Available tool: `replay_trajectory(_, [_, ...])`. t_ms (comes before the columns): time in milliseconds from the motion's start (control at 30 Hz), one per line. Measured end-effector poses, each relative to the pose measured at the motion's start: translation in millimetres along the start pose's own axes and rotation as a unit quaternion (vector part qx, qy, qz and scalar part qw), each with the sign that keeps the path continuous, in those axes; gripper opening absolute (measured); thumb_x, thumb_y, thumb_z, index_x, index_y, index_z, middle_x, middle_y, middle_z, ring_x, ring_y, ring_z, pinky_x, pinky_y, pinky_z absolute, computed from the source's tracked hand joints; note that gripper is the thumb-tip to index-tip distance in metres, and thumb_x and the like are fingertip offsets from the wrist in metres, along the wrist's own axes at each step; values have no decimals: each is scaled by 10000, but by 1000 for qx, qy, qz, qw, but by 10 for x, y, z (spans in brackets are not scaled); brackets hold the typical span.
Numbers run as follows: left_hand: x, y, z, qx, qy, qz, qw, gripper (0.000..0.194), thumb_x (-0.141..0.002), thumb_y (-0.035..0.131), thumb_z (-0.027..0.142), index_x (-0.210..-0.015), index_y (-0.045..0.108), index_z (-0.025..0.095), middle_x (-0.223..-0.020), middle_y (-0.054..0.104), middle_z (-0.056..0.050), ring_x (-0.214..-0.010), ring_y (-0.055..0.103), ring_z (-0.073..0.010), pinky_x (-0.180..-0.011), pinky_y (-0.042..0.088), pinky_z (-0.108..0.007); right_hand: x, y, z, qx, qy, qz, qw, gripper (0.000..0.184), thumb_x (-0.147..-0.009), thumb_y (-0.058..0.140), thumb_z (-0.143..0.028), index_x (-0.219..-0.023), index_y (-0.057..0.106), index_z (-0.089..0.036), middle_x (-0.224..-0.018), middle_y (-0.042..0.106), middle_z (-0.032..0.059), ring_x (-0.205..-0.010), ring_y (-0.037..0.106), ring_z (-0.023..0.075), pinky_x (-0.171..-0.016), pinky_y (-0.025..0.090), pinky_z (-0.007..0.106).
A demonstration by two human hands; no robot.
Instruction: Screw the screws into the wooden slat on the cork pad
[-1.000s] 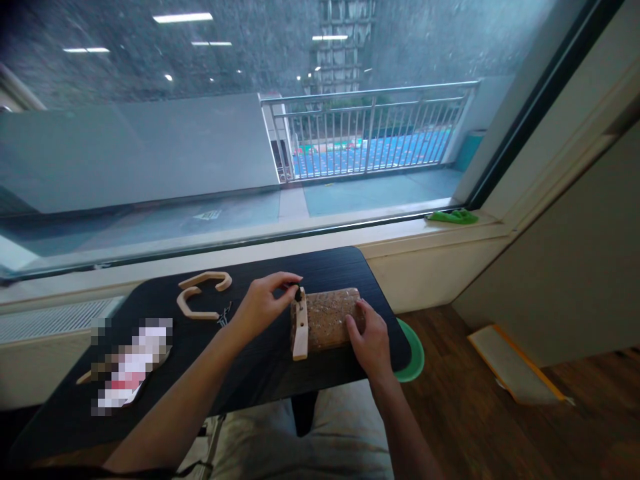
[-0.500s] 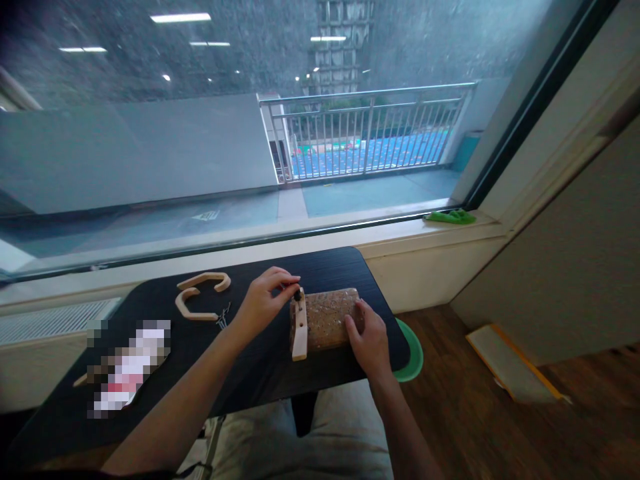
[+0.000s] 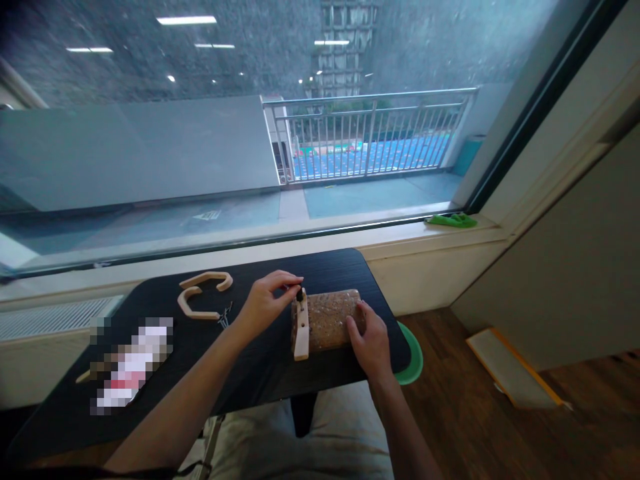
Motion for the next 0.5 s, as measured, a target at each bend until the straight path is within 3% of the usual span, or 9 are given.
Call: replay_trajectory(500, [38,15,-41,6,-22,4,1000,202,-877,580,159,-994,742,188,-957,767,-66,-872,702,-192,-841,561,-337,-7,-15,-15,1,2,-5,1000,461,-857,536,-480,-1195,623,-178,-1198,698,147,-1121,645,308,-990,480,500])
Point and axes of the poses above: each hand's wrist, its own x-axis away from the middle knuckle, its own y-axis out of the palm, z = x × y, the point moved 6 cm from there along -x, towards the middle knuckle
